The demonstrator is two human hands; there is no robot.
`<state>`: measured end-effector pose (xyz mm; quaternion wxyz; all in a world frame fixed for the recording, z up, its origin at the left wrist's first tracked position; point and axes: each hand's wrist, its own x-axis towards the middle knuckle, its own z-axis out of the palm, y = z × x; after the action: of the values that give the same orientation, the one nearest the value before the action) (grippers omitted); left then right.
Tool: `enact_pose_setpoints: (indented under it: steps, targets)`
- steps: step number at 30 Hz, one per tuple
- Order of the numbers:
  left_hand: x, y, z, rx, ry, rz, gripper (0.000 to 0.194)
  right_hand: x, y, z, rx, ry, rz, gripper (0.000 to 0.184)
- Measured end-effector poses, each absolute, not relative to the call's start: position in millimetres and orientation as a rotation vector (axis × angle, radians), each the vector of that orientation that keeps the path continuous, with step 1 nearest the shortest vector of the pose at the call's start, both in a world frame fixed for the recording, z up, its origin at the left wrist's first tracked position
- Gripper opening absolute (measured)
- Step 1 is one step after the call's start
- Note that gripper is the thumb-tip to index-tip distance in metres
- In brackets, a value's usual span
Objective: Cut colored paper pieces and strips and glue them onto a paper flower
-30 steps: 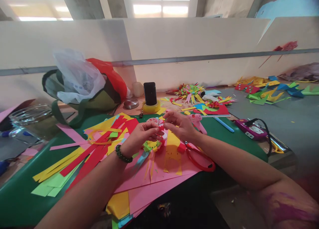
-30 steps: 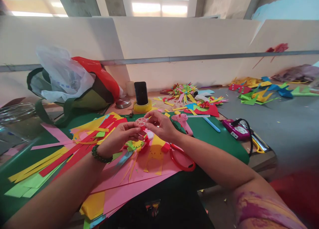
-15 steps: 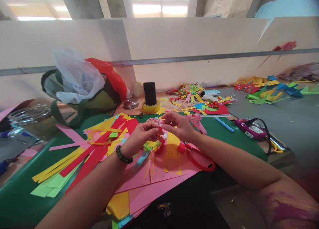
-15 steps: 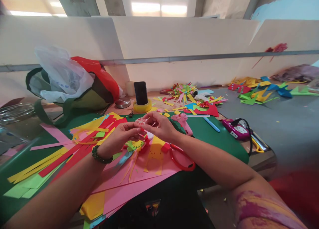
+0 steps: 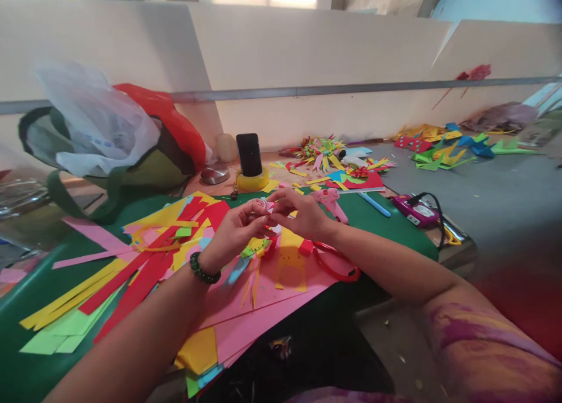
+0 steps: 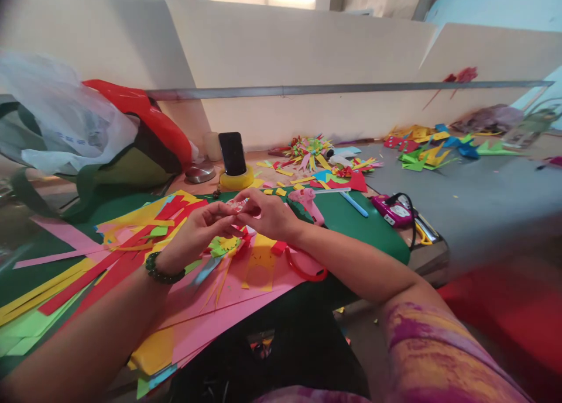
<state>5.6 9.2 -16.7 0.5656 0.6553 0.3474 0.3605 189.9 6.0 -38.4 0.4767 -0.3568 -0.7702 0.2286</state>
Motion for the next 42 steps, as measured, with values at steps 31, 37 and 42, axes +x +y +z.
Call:
enact_pose_setpoints:
  steps: [31, 37, 42]
  targets:
    - [8.8, 10.8, -34.8, 2.217, 0.734, 0.792, 0.023, 200.3, -63.8, -60.2, -1.720, -2.528, -0.344, 0.016]
    - [9.4, 2.2, -37.4, 2.576, 0.631, 0.757, 0.024, 210.5, -83.2, -67.8, -1.127, -2.374, -0.606, 0.023]
    - [10.6, -3.4, -35.4, 2.805, 0.388, 0.338, 0.040, 206.8, -99.7, -78.5, -0.813, -2.406, -0.481, 0.029]
